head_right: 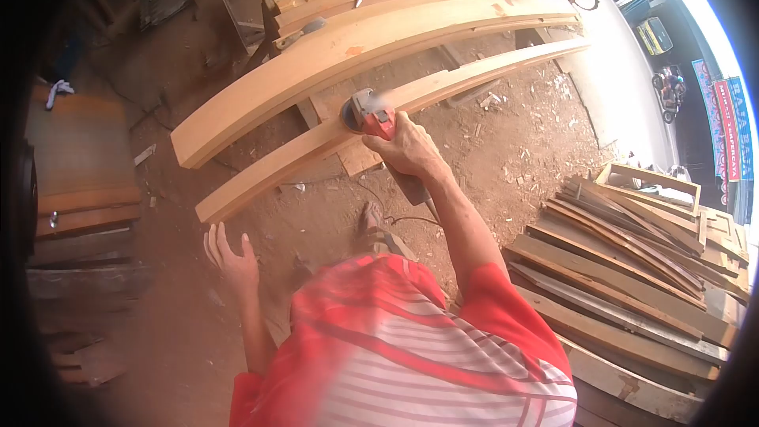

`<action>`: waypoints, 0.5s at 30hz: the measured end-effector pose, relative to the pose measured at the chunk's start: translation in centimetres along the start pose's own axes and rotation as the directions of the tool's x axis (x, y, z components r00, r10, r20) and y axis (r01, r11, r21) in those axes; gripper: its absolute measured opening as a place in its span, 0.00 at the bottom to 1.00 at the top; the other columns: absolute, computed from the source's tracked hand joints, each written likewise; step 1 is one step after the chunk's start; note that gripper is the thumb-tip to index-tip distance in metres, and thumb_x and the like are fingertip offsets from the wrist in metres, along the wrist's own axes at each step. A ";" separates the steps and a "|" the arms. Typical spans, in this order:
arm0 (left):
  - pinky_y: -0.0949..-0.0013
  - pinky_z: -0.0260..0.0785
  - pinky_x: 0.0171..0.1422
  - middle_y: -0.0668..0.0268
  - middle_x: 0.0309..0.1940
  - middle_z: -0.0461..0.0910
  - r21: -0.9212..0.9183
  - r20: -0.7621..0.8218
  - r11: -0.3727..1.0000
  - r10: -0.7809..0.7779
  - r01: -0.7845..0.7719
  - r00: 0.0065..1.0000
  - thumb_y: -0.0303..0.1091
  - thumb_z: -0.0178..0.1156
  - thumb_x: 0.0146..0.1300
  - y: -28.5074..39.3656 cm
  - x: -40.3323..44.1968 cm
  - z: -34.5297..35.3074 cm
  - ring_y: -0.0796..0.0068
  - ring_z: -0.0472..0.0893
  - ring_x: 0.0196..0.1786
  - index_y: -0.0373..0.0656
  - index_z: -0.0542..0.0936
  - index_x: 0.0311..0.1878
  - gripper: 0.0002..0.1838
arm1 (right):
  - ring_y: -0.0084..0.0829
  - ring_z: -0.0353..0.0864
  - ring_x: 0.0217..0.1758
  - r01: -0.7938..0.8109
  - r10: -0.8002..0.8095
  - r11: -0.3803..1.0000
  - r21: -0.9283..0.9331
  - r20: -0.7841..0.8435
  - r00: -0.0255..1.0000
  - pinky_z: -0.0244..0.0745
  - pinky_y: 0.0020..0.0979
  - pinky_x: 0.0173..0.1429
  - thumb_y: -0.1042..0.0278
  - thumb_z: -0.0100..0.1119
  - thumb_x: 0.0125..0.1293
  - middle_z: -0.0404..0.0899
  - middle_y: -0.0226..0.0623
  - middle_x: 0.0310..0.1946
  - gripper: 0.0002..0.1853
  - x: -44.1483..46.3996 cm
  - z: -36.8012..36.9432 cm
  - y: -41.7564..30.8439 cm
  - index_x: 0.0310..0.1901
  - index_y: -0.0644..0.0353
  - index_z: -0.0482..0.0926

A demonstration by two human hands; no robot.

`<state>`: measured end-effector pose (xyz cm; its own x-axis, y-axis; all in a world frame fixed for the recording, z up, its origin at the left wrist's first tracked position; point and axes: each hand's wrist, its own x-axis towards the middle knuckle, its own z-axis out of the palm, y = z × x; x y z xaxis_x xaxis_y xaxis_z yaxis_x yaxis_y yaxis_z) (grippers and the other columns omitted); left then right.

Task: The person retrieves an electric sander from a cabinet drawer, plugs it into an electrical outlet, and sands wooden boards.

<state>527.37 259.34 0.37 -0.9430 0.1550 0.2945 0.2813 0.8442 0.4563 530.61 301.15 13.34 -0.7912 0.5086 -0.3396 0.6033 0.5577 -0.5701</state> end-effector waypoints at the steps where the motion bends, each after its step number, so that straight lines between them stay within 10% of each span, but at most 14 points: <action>1: 0.40 0.56 0.81 0.51 0.76 0.67 0.062 0.018 0.997 0.046 -0.047 0.999 0.39 0.69 0.68 2.0 1.7 0.9 0.43 0.62 0.80 0.42 0.71 0.75 0.34 | 0.57 0.87 0.57 -0.032 0.032 0.999 -0.004 -0.011 0.999 0.79 0.48 0.62 0.36 0.70 0.57 0.85 0.66 0.50 0.45 0.8 -1.7 1.3 0.59 0.75 0.75; 15: 0.33 0.47 0.85 0.55 0.79 0.63 0.245 0.193 0.956 0.117 -0.163 0.974 0.58 0.74 0.61 8.3 8.7 11.0 0.43 0.57 0.83 0.48 0.66 0.80 0.49 | 0.38 0.91 0.46 -0.162 0.206 0.968 0.190 -0.240 0.949 0.83 0.40 0.53 0.39 0.70 0.62 0.90 0.51 0.41 0.34 13.0 -21.9 25.1 0.57 0.62 0.85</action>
<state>519.55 273.38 -2.55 -0.9203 0.3484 0.1781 0.3788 0.9072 0.1827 537.61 336.09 10.99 -0.6023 0.7548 -0.2599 0.6933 0.3332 -0.6390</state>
